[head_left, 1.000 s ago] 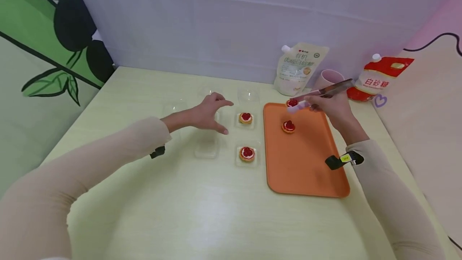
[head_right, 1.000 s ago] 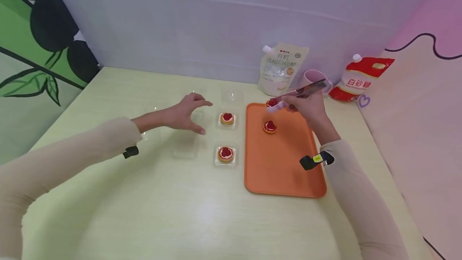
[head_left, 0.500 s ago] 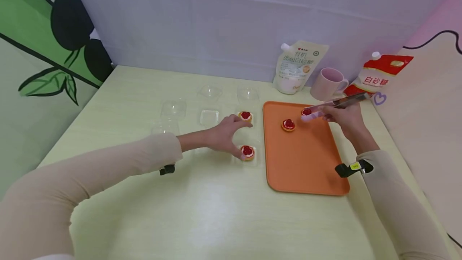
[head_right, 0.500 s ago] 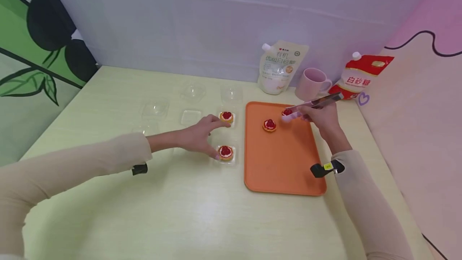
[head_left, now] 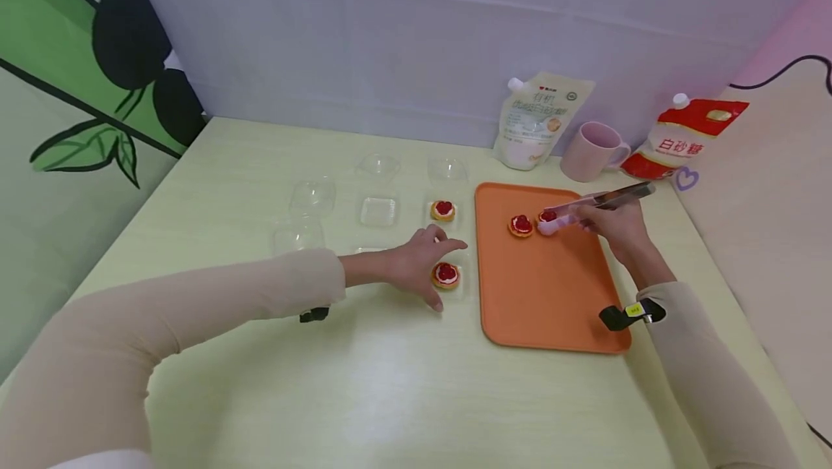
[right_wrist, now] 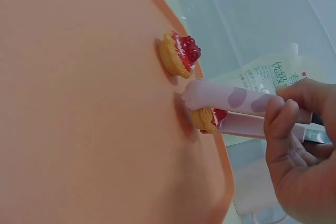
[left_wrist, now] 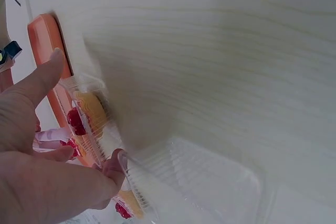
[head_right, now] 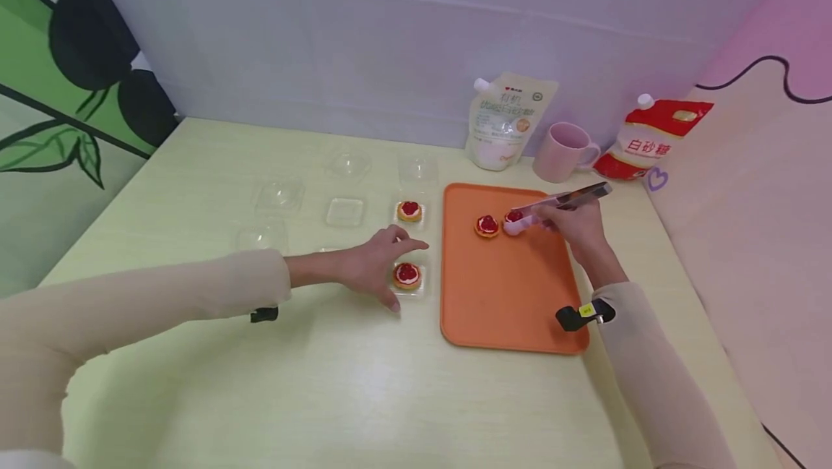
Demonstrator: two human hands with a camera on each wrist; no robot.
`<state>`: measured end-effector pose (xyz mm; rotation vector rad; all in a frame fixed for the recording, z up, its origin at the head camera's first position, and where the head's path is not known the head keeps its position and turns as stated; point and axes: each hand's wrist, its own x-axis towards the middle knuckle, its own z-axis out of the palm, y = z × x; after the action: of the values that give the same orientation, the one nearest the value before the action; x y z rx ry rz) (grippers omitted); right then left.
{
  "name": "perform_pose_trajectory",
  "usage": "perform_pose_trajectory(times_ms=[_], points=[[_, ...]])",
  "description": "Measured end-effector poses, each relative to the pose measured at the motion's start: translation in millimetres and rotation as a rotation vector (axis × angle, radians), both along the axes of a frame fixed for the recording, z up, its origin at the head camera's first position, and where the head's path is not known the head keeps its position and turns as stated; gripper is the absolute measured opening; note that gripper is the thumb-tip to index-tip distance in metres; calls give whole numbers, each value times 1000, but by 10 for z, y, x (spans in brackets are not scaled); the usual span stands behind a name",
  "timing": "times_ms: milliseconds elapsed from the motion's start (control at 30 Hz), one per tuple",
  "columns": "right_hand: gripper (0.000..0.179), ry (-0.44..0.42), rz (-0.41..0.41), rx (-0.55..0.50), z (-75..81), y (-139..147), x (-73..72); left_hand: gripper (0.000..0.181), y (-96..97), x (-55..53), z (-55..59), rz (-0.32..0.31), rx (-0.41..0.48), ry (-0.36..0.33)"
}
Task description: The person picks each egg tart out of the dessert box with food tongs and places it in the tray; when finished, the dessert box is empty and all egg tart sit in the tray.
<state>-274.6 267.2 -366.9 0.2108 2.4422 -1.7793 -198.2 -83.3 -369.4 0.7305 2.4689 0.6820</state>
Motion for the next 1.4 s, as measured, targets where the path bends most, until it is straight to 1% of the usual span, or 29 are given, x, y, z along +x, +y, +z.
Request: perform_pose_trajectory(times_ms=[67,200,267,367,533,667,833,967,1133,1333,1400], points=[[33,6,3,24,-9,0,14,102,17,4,-6,-10,-7,7],[34,32,16,10,-19,0,35,101,34,7,-19,-12,-28,10],[37,44,24,4,-23,-4,40,101,33,5,-22,-7,-32,1],[38,53,32,30,-32,-8,46,100,27,-5,-28,-5,-33,-12],[34,63,24,64,-45,-15,54,99,14,-25,-32,-9,-40,-18],[31,77,11,84,-54,-18,57,99,4,-33,-37,0,-49,-18],[37,75,14,117,-72,-29,77,98,-6,-39,-51,11,-59,-22],[41,69,22,134,-76,-43,99,97,-9,-41,-53,3,-60,-17],[40,76,33,110,-52,-39,117,96,-8,-37,-50,2,-61,-19],[22,112,46,18,55,-16,122,95,-16,-45,-34,10,-64,-34],[19,132,52,15,95,-28,118,95,-19,-49,-34,11,-64,-36]])
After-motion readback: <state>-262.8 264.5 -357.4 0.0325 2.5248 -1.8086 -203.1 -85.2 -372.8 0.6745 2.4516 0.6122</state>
